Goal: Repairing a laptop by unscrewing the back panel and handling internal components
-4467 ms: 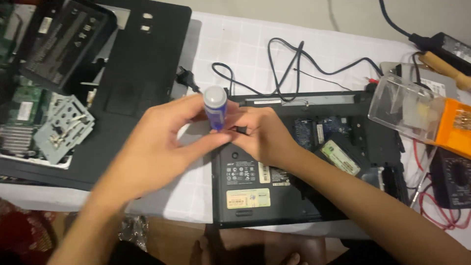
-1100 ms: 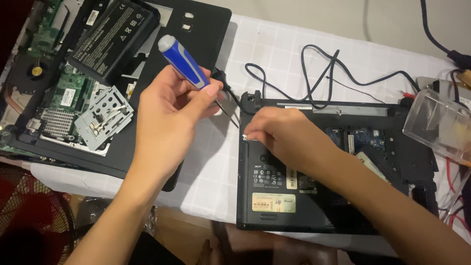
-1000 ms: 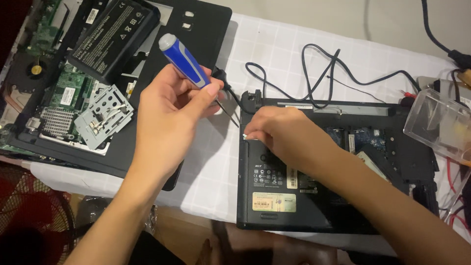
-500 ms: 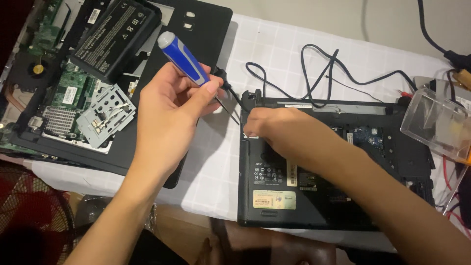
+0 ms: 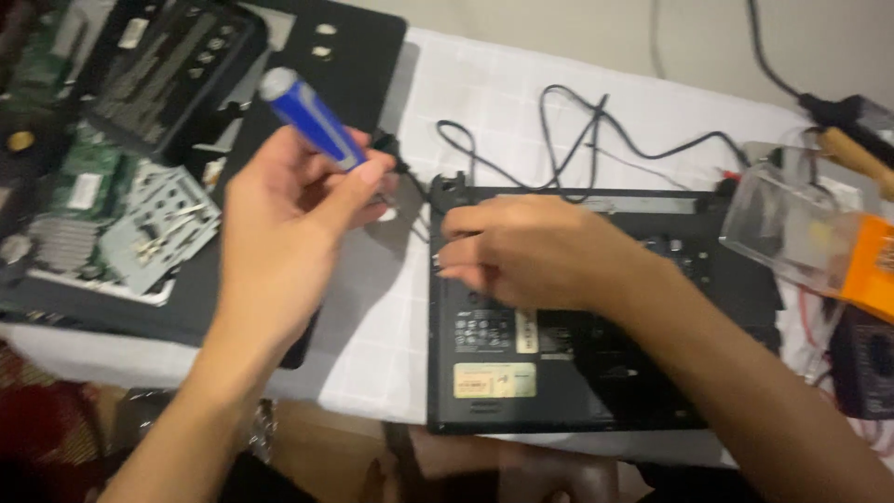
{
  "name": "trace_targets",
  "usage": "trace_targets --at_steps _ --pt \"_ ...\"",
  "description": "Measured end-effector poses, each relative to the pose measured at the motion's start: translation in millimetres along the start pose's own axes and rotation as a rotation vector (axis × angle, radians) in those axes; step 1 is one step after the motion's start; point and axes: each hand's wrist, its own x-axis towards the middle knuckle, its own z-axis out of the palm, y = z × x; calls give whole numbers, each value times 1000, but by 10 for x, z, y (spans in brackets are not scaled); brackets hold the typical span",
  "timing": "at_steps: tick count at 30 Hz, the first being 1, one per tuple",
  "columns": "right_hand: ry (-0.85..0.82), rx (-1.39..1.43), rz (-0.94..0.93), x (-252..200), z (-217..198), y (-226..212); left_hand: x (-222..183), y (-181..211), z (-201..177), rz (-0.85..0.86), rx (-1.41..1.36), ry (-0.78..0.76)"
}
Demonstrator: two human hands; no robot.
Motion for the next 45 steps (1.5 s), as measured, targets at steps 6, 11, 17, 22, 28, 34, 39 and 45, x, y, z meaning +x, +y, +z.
trace_targets --at_steps 6,11,17,22,28,34,39,45 --pt "101 -13 3 -43 17 -2 -157 343 120 -9 180 28" --pt "236 -87 -71 -21 111 -4 -149 339 163 -39 160 60" --pt "392 -190 -38 -121 154 -158 -231 323 246 24 170 40" --pt "308 -148 112 -327 125 -426 -271 337 265 99 181 -25" --pt "310 46 340 -1183 -34 -701 -390 272 241 18 120 24" --pt "558 164 1137 -2189 -388 -774 -320 -171 15 -24 138 -38" --pt "814 407 1660 -2599 -268 -866 -468 -44 361 33 383 -109" --pt "626 451 1795 -2626 -217 -804 -683 214 959 -134 300 -81"
